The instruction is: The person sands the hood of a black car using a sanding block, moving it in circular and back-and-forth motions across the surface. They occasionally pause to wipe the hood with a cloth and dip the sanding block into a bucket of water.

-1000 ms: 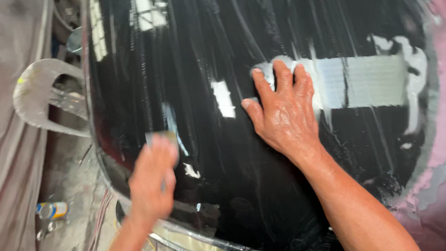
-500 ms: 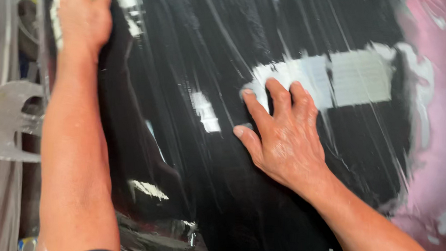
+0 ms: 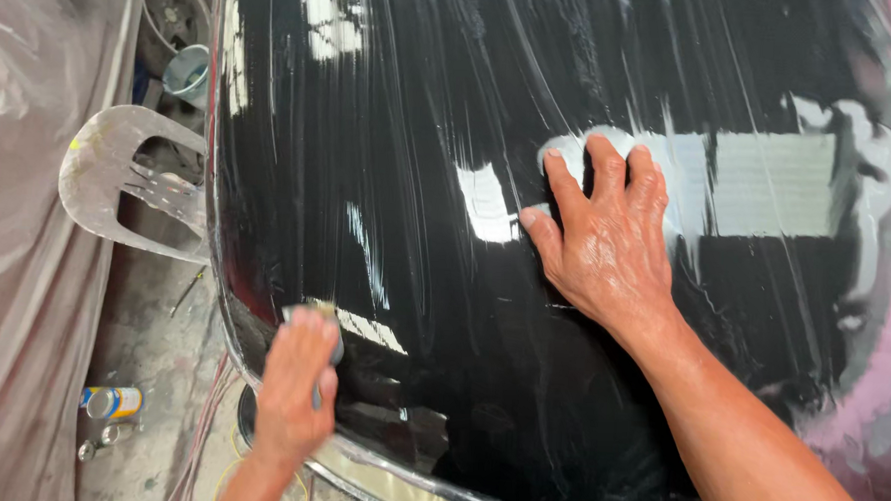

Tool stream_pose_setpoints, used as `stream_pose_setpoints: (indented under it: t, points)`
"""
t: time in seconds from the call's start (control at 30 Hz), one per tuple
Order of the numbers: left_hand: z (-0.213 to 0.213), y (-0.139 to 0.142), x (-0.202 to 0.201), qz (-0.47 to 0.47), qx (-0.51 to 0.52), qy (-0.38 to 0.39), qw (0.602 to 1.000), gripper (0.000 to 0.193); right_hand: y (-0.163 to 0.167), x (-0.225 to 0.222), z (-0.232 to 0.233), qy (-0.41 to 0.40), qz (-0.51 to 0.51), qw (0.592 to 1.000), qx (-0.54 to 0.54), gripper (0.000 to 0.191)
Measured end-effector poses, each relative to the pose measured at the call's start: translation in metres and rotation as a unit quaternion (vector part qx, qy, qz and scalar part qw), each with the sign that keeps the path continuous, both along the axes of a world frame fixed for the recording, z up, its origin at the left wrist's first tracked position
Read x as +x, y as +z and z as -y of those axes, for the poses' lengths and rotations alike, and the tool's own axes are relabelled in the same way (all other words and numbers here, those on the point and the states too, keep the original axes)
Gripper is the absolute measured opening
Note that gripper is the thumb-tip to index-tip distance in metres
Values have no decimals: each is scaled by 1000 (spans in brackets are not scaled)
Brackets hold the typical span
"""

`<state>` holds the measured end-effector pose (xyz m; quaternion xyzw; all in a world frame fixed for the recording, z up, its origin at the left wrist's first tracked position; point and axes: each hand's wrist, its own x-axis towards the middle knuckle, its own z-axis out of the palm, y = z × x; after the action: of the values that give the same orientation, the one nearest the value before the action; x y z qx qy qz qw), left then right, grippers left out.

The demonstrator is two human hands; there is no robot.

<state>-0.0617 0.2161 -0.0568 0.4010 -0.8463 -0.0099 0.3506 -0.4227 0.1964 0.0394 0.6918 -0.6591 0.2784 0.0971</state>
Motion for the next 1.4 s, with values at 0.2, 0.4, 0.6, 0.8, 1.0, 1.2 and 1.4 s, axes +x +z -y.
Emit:
stream_pose_setpoints:
  t: [0.2, 0.4, 0.6, 0.8, 1.0, 1.2, 1.4]
  points:
    - [249, 71, -49, 38, -56, -20, 998, 28, -6, -3, 2, -17, -3, 1000, 8, 57]
    - [409, 92, -98, 78, -26, 33, 996, 33, -6, -7, 1, -21, 16, 1000, 10, 56]
    - [251, 64, -53, 53, -18, 25, 998, 49, -1, 0, -2, -10, -4, 1000, 2, 54]
    - [6, -6, 12, -57, 12, 41, 997, 50, -5, 4, 0, -6, -5, 1000, 6, 52]
    - [122, 0, 33, -35, 15, 68, 997, 44, -7, 6, 2, -22, -6, 999, 25, 54]
    - [373, 67, -17, -43, -52, 91, 994, 35, -6, 5, 5, -39, -17, 998, 42, 54]
    - [319, 69, 1, -56, -61, 51, 995, 36, -1, 5, 3, -28, 1, 999, 32, 53]
